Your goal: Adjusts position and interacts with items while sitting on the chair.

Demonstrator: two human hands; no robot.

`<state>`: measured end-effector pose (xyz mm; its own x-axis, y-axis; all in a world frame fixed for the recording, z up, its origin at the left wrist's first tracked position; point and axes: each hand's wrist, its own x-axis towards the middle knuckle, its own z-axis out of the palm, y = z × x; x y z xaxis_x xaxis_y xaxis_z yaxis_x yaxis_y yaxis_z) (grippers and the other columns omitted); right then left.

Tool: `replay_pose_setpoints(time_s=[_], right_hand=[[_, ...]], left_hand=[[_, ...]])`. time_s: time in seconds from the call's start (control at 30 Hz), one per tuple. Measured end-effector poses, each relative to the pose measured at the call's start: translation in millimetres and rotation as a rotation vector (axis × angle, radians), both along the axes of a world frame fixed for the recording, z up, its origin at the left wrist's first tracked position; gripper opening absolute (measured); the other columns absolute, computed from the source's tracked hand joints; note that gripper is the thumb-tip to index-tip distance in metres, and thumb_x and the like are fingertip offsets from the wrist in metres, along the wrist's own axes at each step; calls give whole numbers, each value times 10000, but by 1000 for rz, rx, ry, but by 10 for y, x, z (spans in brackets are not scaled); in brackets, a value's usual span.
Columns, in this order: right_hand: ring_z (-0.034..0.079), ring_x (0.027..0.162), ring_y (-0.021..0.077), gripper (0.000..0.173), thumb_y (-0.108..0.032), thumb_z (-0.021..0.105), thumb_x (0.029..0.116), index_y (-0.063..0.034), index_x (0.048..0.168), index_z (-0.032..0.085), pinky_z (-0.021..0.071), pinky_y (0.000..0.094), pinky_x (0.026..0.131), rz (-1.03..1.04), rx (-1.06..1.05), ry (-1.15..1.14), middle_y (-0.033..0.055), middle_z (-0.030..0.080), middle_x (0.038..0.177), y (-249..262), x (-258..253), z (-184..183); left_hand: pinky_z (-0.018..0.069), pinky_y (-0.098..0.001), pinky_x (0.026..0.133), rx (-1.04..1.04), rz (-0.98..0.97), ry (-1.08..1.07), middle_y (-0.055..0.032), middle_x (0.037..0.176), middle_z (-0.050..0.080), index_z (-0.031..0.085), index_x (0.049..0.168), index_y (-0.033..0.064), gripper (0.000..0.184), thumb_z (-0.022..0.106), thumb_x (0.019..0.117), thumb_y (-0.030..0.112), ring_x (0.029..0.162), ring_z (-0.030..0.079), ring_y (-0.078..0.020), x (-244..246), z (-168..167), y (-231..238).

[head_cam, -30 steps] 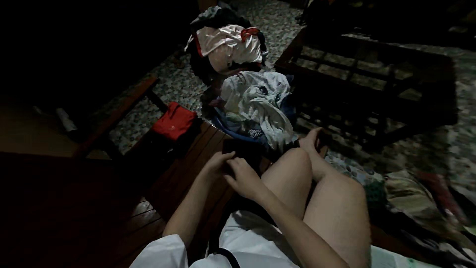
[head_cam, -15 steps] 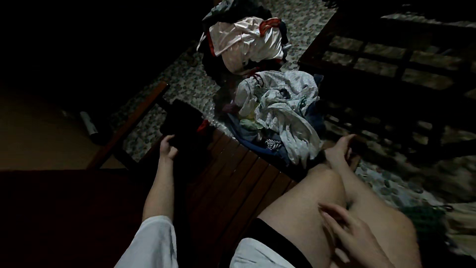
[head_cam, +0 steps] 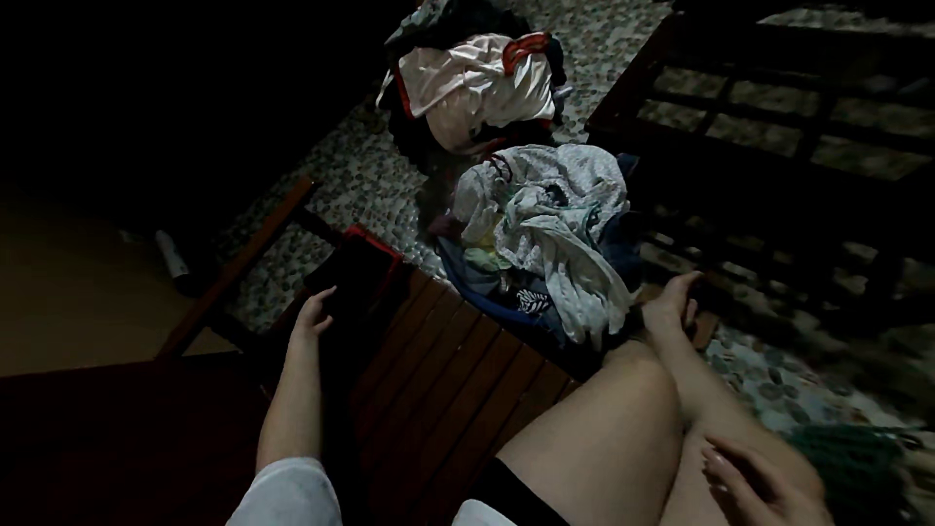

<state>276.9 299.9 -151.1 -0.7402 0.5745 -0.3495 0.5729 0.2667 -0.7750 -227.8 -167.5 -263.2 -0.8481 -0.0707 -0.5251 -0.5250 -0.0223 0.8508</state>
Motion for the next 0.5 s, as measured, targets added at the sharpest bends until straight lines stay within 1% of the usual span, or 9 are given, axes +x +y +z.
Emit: replay_pose_setpoints(time_s=[0.07,0.1,0.17,0.2,0.23,0.27,0.3,0.4,0.5], right_hand=[[627,1148,340,383,-1,470,1044,189,1375,476,492,394,1006,-163,-144,-244,356,571,1313,-252,-525,805],[622,1174,356,376,19,481,1034,193,1368,486,482,390,1025,-204,-155,-259,364,568,1323,-279,-643,908],[673,1093,329,337,-1,577,1002,151,1302,563,542,352,953,-211,-101,-166,331,618,1258,-140,-704,617],[676,1074,319,342,-14,592,995,136,1302,566,551,352,934,-198,-89,-121,322,619,1256,-49,-621,415],[670,1060,318,352,-28,576,1001,135,1313,558,550,378,928,-191,-76,-97,323,616,1251,19,-462,235],[660,1074,333,358,-53,547,1030,136,1334,549,539,427,953,-187,-64,-100,330,611,1257,57,-295,118],[663,1074,344,352,-81,534,1048,121,1336,558,538,470,958,-168,-32,-103,319,621,1251,84,-213,37],[684,1066,330,326,-148,541,1062,46,1314,612,563,505,921,-87,110,-77,248,654,1255,172,-422,-165],[549,1289,386,321,-193,614,1012,-24,1279,673,493,509,1052,19,281,30,260,515,1438,388,-925,-544]], left_hand=[[557,-447,938,-398,-11,53,-197,1296,630,461,1448,6,589,722,949,178,1127,653,-270,60,63,31],[490,-486,1053,-614,-27,94,-232,1430,541,364,1526,11,777,789,901,192,1277,574,-321,82,131,82],[334,-592,1161,-1068,-124,206,-296,1610,286,139,1624,34,1082,822,853,365,1460,347,-459,141,293,269],[242,-651,1179,-1238,-194,356,-326,1641,172,146,1632,41,1080,776,861,461,1493,227,-526,146,297,337],[156,-689,1191,-1328,-284,565,-339,1643,147,233,1622,61,971,693,900,518,1503,155,-560,94,236,371],[104,-713,1196,-1356,-405,736,-311,1652,171,334,1603,121,828,586,953,568,1514,128,-556,3,148,412],[58,-735,1190,-1363,-539,813,-254,1674,176,364,1602,218,752,461,985,636,1531,105,-526,-102,21,464],[24,-753,1174,-1369,-780,659,-128,1717,117,275,1617,400,731,261,974,749,1566,76,-435,-277,-327,623],[34,-751,1174,-1366,-781,577,-103,1722,102,241,1617,432,766,242,940,789,1568,78,-423,-329,-361,716]])
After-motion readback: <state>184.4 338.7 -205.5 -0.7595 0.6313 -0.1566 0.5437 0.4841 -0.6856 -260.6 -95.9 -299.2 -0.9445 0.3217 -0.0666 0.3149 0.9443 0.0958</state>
